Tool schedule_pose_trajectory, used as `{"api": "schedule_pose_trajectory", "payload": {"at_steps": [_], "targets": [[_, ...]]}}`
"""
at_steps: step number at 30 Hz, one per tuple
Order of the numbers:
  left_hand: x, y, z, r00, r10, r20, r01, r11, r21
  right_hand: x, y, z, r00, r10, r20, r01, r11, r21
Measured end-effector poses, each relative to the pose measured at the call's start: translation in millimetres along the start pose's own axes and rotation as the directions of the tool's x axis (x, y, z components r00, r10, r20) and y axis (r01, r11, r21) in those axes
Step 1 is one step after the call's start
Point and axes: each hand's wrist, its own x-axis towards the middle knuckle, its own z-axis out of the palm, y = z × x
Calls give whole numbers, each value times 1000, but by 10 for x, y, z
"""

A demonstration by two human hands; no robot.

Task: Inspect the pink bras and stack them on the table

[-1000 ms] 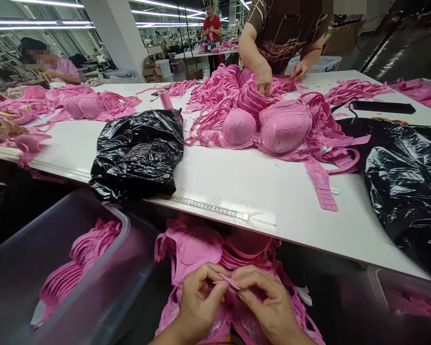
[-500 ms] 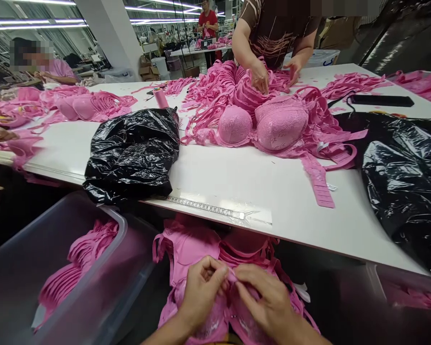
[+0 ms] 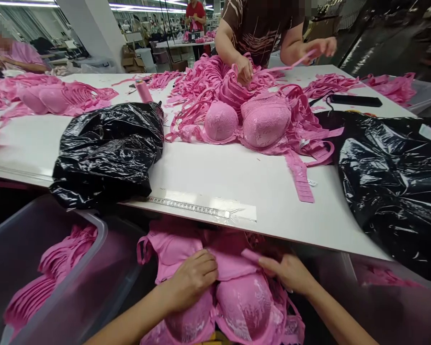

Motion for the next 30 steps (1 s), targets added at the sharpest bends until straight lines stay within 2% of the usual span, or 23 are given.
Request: {"api": "schedule_pose_trajectory", "payload": {"at_steps": [1, 3, 5, 7, 9, 11, 14, 16, 18, 21, 23, 26, 30], "targets": [[-39, 13, -58, 1000, 14, 7, -14, 999, -47, -130, -14, 30, 997, 34, 76, -34, 999, -12], [-12, 46, -156, 997, -26, 66, 35, 990, -134, -352, -61, 115, 982, 69, 175, -62, 997, -46], [156, 95, -189, 985, -138, 102, 157, 967, -202, -488, -117, 209, 975, 72, 210, -61, 996, -57], [400, 155, -135, 958, -279, 68, 286, 917, -279, -542, -152, 293, 969, 74, 234, -60, 996, -65], [629, 220, -11, 917, -393, 77, 393, 848, -356, -557, -154, 349, 972, 58, 229, -41, 996, -80], [776, 281, 136, 864, -476, 164, 501, 781, -372, -576, -132, 362, 981, 28, 192, -10, 996, -93], [830, 353, 303, 791, -563, 242, 612, 724, -318, -634, -92, 292, 989, -50, 136, 68, 989, -132], [805, 389, 350, 767, -594, 242, 641, 712, -287, -663, -67, 201, 987, -132, 91, 149, 967, -208], [775, 418, 361, 753, -612, 242, 658, 706, -262, -657, -38, 102, 969, -244, 30, 241, 917, -316], [757, 451, 368, 747, -624, 228, 665, 703, -253, -588, 19, -5, 899, -439, -12, 378, 788, -486], [757, 463, 389, 739, -640, 211, 674, 693, -257, -532, 54, -32, 847, -530, 41, 459, 689, -561], [751, 475, 434, 727, -661, 186, 684, 675, -275, -483, 86, -29, 786, -597, 159, 551, 561, -618], [714, 487, 464, 733, -663, 153, 670, 664, -334, -485, 101, -25, 715, -663, 224, 611, 437, -660]]}}
